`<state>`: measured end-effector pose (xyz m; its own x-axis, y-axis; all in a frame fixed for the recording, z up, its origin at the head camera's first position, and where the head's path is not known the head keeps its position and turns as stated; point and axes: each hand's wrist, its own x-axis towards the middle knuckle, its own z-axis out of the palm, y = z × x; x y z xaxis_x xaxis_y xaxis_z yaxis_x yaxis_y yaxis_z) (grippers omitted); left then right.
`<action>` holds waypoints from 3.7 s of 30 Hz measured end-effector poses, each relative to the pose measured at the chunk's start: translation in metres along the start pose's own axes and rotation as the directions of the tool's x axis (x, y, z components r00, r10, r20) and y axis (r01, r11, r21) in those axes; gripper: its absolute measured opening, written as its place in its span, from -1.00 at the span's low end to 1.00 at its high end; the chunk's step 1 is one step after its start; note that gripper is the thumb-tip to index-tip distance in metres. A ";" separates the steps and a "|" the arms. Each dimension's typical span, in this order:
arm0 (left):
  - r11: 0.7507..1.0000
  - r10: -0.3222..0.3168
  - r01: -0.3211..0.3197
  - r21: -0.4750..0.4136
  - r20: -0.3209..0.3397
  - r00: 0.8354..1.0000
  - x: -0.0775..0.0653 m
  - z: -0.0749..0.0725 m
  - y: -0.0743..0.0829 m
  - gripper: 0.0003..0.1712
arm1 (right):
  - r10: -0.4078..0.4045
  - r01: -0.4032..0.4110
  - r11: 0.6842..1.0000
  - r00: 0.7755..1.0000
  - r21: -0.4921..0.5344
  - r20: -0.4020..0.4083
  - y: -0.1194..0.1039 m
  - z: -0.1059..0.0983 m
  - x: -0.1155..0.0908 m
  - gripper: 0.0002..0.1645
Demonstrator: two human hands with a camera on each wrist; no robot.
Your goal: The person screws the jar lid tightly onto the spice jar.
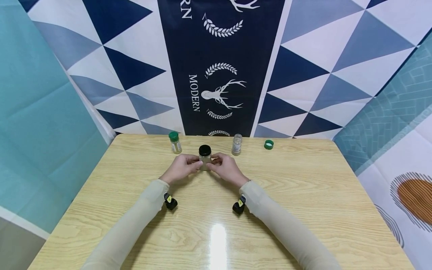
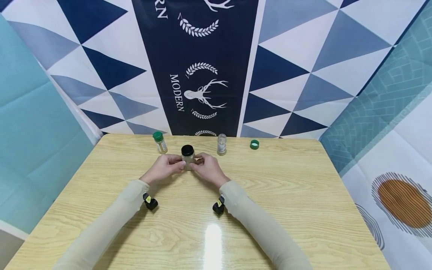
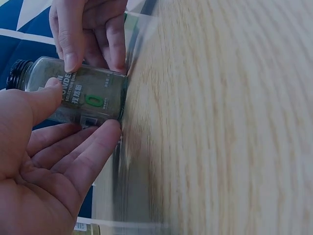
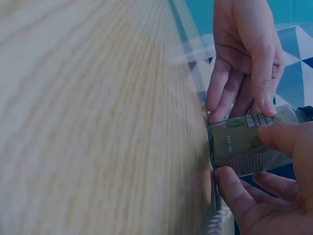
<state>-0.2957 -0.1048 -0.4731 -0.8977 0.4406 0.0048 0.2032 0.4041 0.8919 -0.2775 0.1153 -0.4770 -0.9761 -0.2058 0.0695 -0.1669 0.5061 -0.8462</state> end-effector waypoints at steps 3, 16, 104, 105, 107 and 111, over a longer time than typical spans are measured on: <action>1.000 -0.003 0.003 0.006 -0.011 1.000 0.002 0.000 -0.001 -0.51 | 0.014 -0.014 1.000 1.000 0.004 -0.004 0.000 0.000 0.003 -0.49; 1.000 0.014 -0.013 0.016 -0.047 0.999 0.011 -0.001 -0.003 -0.52 | 0.037 -0.037 0.999 0.999 -0.006 -0.005 -0.004 0.002 0.017 -0.45; 0.996 0.055 -0.048 0.070 -0.100 0.993 -0.016 0.031 0.019 -0.41 | -0.172 0.172 0.973 0.985 -0.157 0.014 0.006 -0.074 -0.025 -0.58; 0.997 0.059 -0.053 0.064 -0.098 0.993 -0.016 0.033 0.020 -0.41 | -0.184 0.179 0.971 0.983 -0.160 -0.015 0.006 -0.076 -0.024 -0.61; 0.997 0.064 -0.060 0.050 -0.092 0.994 -0.015 0.036 0.022 -0.40 | -0.207 0.193 0.968 0.975 -0.160 -0.075 0.006 -0.081 -0.023 -0.67; 0.998 0.068 -0.066 0.020 -0.081 0.994 -0.014 0.043 0.025 -0.38 | -0.227 0.202 0.968 0.957 -0.146 -0.182 0.006 -0.091 -0.020 -0.69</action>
<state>-0.2611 -0.0664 -0.4699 -0.9107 0.4002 0.1021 0.2700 0.3898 0.8804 -0.2717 0.1981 -0.4354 -0.9212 -0.1597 0.3549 -0.3795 0.5707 -0.7282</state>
